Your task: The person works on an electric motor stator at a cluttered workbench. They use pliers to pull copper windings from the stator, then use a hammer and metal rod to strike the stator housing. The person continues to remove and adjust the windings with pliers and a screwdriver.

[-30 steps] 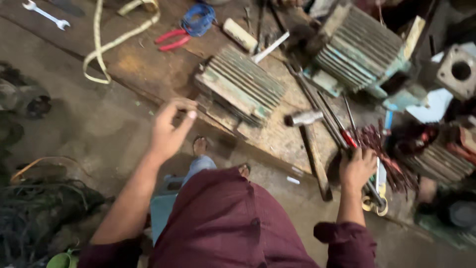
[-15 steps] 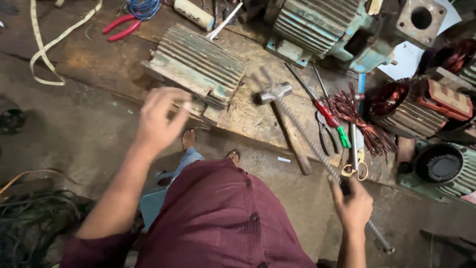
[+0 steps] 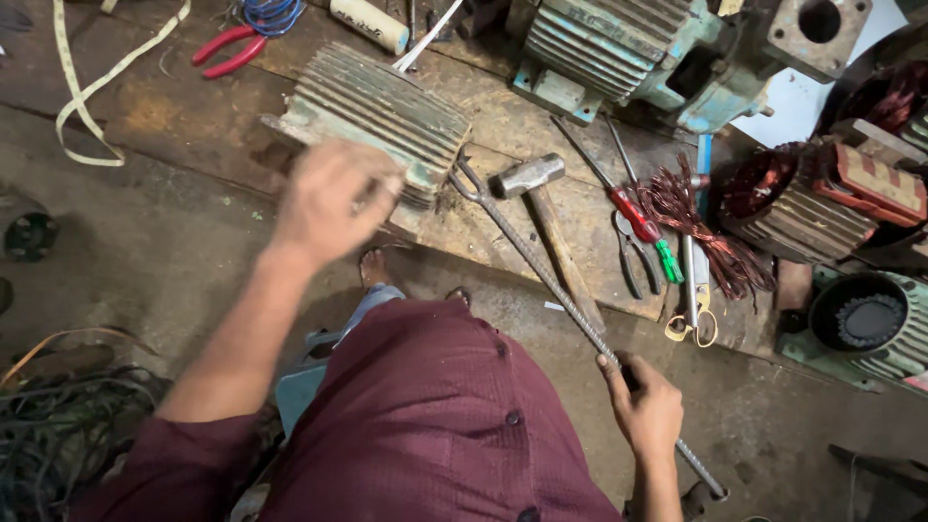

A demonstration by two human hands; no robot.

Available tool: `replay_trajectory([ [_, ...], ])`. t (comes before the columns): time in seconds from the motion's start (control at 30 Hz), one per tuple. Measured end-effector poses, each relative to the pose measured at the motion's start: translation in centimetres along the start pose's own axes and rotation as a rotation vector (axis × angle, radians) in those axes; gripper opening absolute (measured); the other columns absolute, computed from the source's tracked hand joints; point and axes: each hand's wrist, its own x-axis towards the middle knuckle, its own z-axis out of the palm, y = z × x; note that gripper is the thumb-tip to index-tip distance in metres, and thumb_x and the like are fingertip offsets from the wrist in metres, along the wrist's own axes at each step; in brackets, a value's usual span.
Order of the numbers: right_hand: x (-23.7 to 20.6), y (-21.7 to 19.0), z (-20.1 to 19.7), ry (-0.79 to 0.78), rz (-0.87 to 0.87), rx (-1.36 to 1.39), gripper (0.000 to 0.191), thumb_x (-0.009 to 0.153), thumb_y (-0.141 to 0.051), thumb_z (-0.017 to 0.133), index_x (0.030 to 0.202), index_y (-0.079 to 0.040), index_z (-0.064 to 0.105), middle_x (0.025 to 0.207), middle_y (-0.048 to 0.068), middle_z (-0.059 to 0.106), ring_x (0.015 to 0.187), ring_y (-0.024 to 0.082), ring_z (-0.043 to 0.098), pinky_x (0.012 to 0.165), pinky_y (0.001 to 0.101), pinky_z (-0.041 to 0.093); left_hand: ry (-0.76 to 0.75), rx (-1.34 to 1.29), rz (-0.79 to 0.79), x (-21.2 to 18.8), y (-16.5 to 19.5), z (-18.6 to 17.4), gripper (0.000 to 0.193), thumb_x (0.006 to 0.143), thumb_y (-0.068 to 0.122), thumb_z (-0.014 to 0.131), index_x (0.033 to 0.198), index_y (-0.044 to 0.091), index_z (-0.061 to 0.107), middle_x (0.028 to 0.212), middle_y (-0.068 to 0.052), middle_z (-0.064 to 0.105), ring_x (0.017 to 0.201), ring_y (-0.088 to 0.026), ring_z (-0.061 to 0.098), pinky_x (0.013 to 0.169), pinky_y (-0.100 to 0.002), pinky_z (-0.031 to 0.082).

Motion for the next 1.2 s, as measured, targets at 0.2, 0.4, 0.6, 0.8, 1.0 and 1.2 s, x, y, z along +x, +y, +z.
replay_trajectory([
  [0.2,5.1,-1.3,-2.5,0.025,-0.26,-0.202,0.042,0.091,-0.052,0.071,0.111,-0.017,0.079,0.092,0.015,0.075,0.081,0.035,0.073,0.069,0.0452,0.057,0.334,-0.094,-0.399,-3.2,-7.7,-2.3,0.011,0.11,0.013,0.068,0.114,0.003,0.066,0.108,-0.009,0.069,0.099,-0.019,0.068,0.089,-0.034,0.056],
  [0.4,10.3,-1.4,-5.8,0.149,-0.552,-0.269,0.037,0.093,-0.048,0.072,0.107,-0.015,0.079,0.099,0.011,0.076,0.084,0.034,0.073,0.07,0.0431,0.057,0.261,-0.675,-1.19,-2.8,-19.6,0.0,0.024,0.1,0.034,0.065,0.114,0.014,0.067,0.102,0.001,0.069,0.086,-0.012,0.06,0.069,-0.029,0.047],
  [0.6,11.4,-1.9,-5.6,0.188,-0.584,-0.26,0.034,0.089,-0.041,0.078,0.11,-0.013,0.078,0.097,0.009,0.075,0.083,0.03,0.072,0.072,0.0398,0.056,-0.002,-1.12,-1.176,-2.2,-23.4,2.7,0.041,0.099,0.042,0.071,0.119,0.007,0.073,0.113,-0.007,0.076,0.1,-0.018,0.071,0.086,-0.035,0.056],
  [0.8,11.4,-9.5,4.0,0.145,-0.682,-0.165,0.035,0.088,-0.029,0.078,0.12,-0.016,0.075,0.095,0.009,0.072,0.079,0.031,0.068,0.069,0.0415,0.055,-0.172,-0.827,-1.301,0.1,-23.2,2.2,0.047,0.096,0.05,0.064,0.121,0.011,0.07,0.11,-0.006,0.074,0.101,-0.02,0.066,0.086,-0.043,0.05],
  [1.0,12.2,-15.0,7.3,0.22,-0.673,-0.031,0.025,0.086,-0.023,0.08,0.11,-0.015,0.075,0.092,0.008,0.069,0.076,0.031,0.069,0.064,0.0415,0.053,-0.158,-0.692,-1.351,1.3,-22.3,0.8,0.05,0.098,0.053,0.061,0.124,0.012,0.07,0.116,-0.006,0.074,0.109,-0.02,0.063,0.094,-0.043,0.045],
  [1.2,14.7,-14.2,8.3,0.279,-0.696,-0.059,0.022,0.086,-0.024,0.083,0.101,-0.013,0.072,0.093,0.009,0.067,0.079,0.033,0.067,0.068,0.0426,0.052,-0.041,-0.655,-1.287,0.6,-23.2,1.8,0.041,0.098,0.041,0.064,0.122,0.009,0.071,0.111,-0.007,0.075,0.101,-0.017,0.065,0.086,-0.036,0.052],
])
